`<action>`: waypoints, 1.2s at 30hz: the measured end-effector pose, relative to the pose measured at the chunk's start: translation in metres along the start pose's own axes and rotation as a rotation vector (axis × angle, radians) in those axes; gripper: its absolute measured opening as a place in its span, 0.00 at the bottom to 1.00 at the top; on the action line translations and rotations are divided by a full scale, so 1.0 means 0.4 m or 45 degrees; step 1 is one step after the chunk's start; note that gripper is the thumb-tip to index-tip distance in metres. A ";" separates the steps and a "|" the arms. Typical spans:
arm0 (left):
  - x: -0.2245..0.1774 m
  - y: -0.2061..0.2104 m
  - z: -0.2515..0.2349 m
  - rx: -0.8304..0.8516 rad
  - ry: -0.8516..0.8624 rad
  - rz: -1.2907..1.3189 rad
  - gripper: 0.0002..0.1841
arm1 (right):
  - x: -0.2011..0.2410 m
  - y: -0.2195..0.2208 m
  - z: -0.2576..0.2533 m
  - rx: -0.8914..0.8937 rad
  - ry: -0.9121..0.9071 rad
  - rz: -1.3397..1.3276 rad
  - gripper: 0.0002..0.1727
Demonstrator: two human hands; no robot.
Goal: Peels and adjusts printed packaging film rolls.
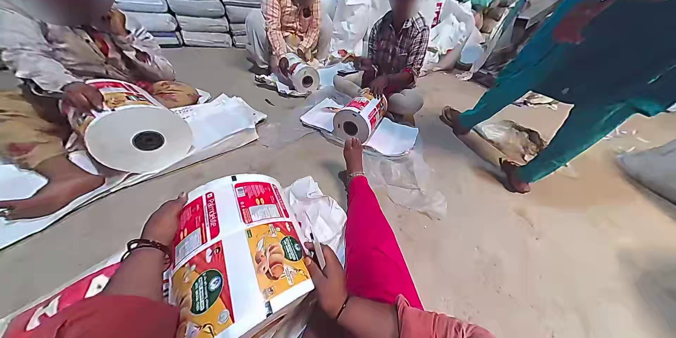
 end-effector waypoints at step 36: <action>0.218 0.037 0.633 -0.185 0.658 -0.521 0.53 | 0.042 -0.085 -0.022 0.088 0.008 0.377 0.21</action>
Point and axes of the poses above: each hand's wrist, its own z-axis away from the middle knuckle, its own y-axis out of the palm, x = y × z, the point moved 8 cm from there along -z, towards the middle knuckle, and after that the axes turned 9 degrees about -y, right-handed, at the moved point
